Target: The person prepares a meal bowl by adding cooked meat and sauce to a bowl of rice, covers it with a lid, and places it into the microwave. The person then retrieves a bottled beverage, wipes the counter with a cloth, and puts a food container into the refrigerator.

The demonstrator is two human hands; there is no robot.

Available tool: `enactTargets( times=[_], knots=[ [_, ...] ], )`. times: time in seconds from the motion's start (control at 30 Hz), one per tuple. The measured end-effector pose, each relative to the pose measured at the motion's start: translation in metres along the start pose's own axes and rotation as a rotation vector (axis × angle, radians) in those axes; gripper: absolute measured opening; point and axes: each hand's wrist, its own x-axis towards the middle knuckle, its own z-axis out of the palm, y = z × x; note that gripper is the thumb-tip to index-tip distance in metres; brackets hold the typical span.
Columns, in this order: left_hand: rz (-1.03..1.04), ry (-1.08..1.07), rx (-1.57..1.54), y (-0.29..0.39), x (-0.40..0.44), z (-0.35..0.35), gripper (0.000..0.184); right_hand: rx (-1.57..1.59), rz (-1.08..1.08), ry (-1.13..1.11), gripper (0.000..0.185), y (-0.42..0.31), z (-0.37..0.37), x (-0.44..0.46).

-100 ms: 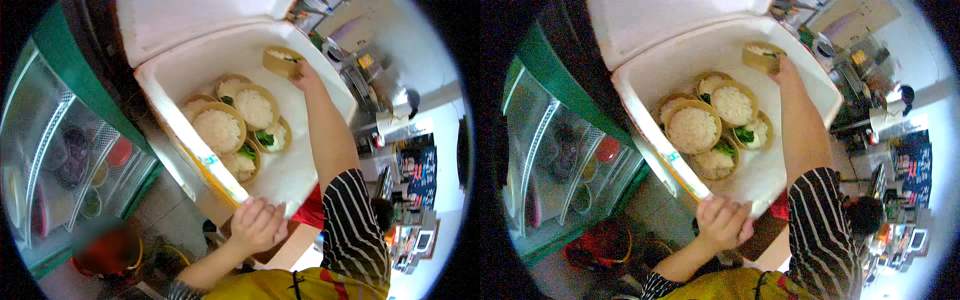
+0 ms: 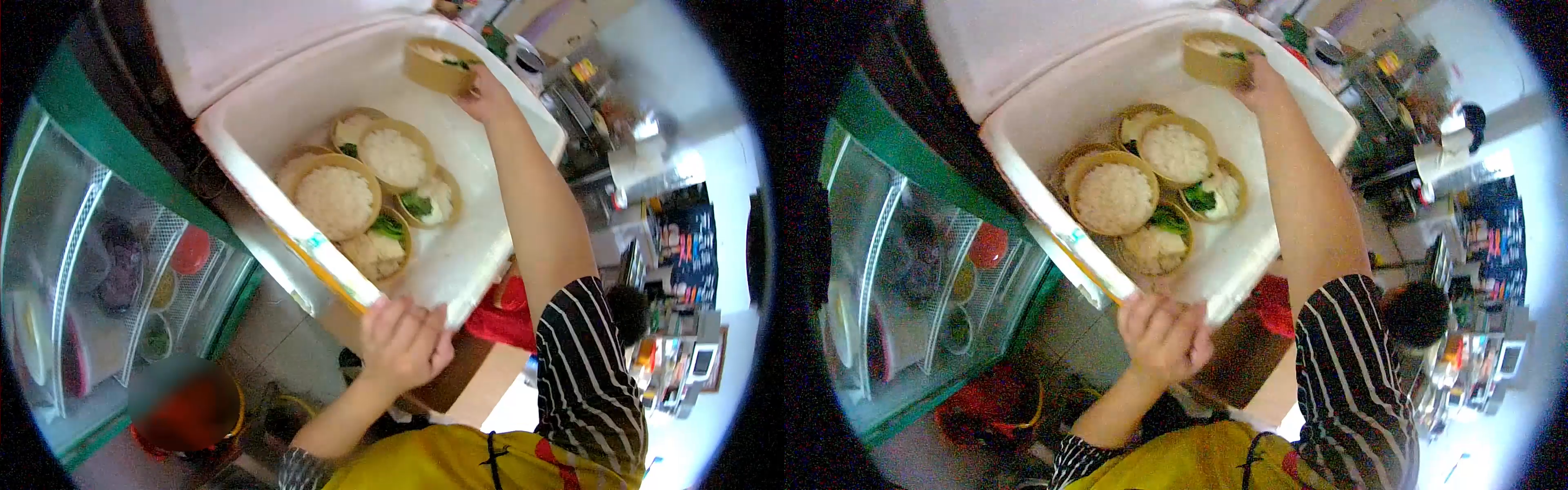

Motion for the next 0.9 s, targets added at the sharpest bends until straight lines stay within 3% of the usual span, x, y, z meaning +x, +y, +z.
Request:
enactTargets(
  times=[0.13, 0.17, 0.2, 0.33, 0.4, 0.47, 0.5, 0.57, 0.67, 0.8, 0.83, 0.9],
  knots=[
    [-0.020, -0.017, 0.022, 0.026, 0.006, -0.003, 0.023, 0.170, 0.081, -0.196, 0.054, -0.042, -0.003, -0.081],
    [-0.006, -0.021, 0.025, 0.028, 0.007, -0.002, 0.022, 0.204, 0.142, -0.202, 0.051, -0.057, -0.007, -0.108],
    [0.008, -0.030, 0.029, 0.031, 0.007, -0.003, 0.021, 0.141, 0.037, -0.145, 0.044, -0.067, 0.002, -0.148],
    [0.081, -0.043, 0.101, 0.043, 0.009, -0.002, 0.017, 0.038, -0.153, -0.288, 0.032, -0.089, -0.050, -0.284],
    [0.127, -0.071, 0.158, 0.050, 0.010, -0.007, 0.021, 0.009, -0.147, -0.430, 0.036, -0.091, -0.096, -0.350],
    [0.165, -0.080, 0.338, 0.045, -0.004, -0.007, 0.028, -0.001, 0.035, -0.301, 0.038, -0.098, -0.144, -0.425],
    [-0.150, 0.043, -0.368, 0.041, -0.023, 0.005, 0.033, -0.011, 0.053, -0.282, 0.042, -0.097, -0.171, -0.456],
    [-0.097, 0.020, -0.394, 0.056, -0.026, -0.004, 0.039, -0.052, 0.095, -0.298, 0.049, -0.085, -0.244, -0.506],
    [0.133, 0.065, 0.340, 0.146, -0.042, -0.015, 0.036, -0.080, 0.132, -0.347, 0.056, -0.081, -0.346, -0.586],
    [0.096, -0.170, 0.285, 0.238, -0.139, -0.015, 0.031, -0.118, 0.197, -0.286, 0.061, -0.083, -0.495, -0.677],
    [-0.194, -0.207, 0.088, 0.239, -0.180, -0.011, 0.029, -0.124, 0.173, -0.246, 0.060, -0.086, -0.529, -0.696],
    [-0.487, -0.389, -0.155, 0.268, -0.234, 0.004, 0.027, -0.096, 0.143, -0.138, 0.059, -0.098, -0.588, -0.739]
  ],
)
